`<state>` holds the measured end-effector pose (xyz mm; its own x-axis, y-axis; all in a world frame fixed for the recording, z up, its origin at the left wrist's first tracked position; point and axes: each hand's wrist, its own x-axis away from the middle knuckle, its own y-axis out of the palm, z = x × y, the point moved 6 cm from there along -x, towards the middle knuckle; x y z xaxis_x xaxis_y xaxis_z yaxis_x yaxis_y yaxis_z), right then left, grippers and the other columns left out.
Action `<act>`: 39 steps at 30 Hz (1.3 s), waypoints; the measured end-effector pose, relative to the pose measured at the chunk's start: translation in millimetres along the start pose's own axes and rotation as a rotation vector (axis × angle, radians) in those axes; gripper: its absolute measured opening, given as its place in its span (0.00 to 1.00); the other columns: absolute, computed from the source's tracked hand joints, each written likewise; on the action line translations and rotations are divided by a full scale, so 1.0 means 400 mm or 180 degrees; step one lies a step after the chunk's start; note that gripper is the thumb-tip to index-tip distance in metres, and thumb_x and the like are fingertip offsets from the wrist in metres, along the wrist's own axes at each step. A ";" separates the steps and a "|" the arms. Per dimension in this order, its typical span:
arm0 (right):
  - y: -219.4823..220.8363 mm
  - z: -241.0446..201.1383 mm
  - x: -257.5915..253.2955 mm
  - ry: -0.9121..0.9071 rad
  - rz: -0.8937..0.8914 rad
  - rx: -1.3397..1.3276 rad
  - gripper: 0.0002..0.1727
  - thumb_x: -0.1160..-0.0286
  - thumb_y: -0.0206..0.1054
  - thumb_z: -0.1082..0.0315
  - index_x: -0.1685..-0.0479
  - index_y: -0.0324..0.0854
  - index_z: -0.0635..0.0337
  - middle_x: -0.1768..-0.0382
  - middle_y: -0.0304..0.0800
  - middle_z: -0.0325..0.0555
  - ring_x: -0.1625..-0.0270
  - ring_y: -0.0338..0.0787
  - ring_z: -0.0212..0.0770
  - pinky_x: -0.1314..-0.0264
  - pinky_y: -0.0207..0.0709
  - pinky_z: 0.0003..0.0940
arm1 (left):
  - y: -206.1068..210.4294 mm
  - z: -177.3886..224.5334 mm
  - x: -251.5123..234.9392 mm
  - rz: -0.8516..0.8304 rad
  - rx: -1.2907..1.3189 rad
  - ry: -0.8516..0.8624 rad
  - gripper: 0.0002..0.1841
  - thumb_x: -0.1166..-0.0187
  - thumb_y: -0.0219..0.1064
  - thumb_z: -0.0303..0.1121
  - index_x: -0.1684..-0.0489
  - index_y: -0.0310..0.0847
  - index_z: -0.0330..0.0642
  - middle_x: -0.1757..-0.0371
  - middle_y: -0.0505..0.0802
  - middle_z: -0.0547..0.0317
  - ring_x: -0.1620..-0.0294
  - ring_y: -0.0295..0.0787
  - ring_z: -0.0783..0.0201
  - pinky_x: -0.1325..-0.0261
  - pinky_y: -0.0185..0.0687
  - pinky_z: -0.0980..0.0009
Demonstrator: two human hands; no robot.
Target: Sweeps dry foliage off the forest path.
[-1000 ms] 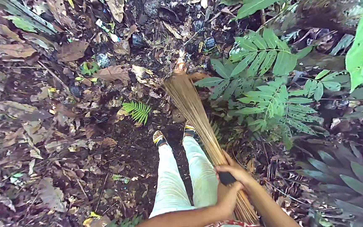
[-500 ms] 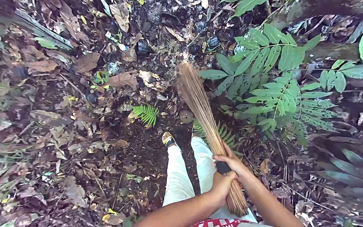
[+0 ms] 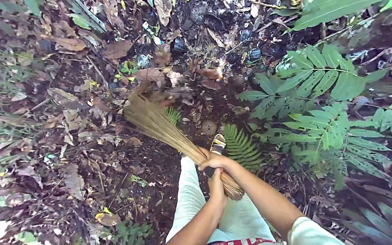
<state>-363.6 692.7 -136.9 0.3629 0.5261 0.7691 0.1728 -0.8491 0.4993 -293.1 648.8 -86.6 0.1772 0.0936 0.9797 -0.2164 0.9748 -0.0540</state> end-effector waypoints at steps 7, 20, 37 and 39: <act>-0.010 0.093 0.183 -0.0395 0.2071 -0.1599 0.54 0.29 0.68 0.78 0.06 0.33 0.53 0.54 0.87 0.59 0.66 0.92 0.47 0.62 0.89 0.43 | -0.029 0.001 0.070 -0.1620 -0.1115 -0.0511 0.15 0.19 0.62 0.29 0.39 0.72 0.31 0.61 0.92 0.54 0.61 0.92 0.64 0.51 0.90 0.65; 0.220 -0.042 -0.205 0.0322 0.0635 -0.0173 0.60 0.36 0.70 0.77 0.04 0.31 0.48 0.49 0.84 0.56 0.65 0.89 0.44 0.62 0.87 0.42 | -0.286 0.144 -0.065 -0.0495 0.0426 -0.0352 0.15 0.18 0.61 0.27 0.38 0.71 0.28 0.63 0.89 0.50 0.64 0.89 0.62 0.54 0.88 0.64; 0.793 -0.183 -1.015 0.1061 -0.0692 0.1497 0.58 0.28 0.70 0.72 0.04 0.26 0.47 0.45 0.84 0.58 0.61 0.88 0.43 0.55 0.85 0.41 | -0.955 0.506 -0.488 0.0340 0.2639 0.0507 0.09 0.15 0.49 0.27 0.62 0.75 0.37 0.74 0.85 0.59 0.74 0.84 0.68 0.66 0.85 0.72; 0.880 -0.234 -1.088 0.0831 -0.0993 0.1689 0.57 0.27 0.70 0.72 0.04 0.28 0.43 0.52 0.85 0.54 0.66 0.88 0.41 0.59 0.85 0.38 | -1.021 0.574 -0.507 0.0543 0.2788 0.0861 0.10 0.14 0.49 0.27 0.61 0.75 0.36 0.74 0.86 0.58 0.74 0.86 0.67 0.66 0.87 0.71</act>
<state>-546.5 169.3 -258.3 0.0009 0.6888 0.7250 0.6849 -0.5287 0.5014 -461.0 185.2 -218.9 0.2703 0.3728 0.8877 -0.8876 0.4537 0.0798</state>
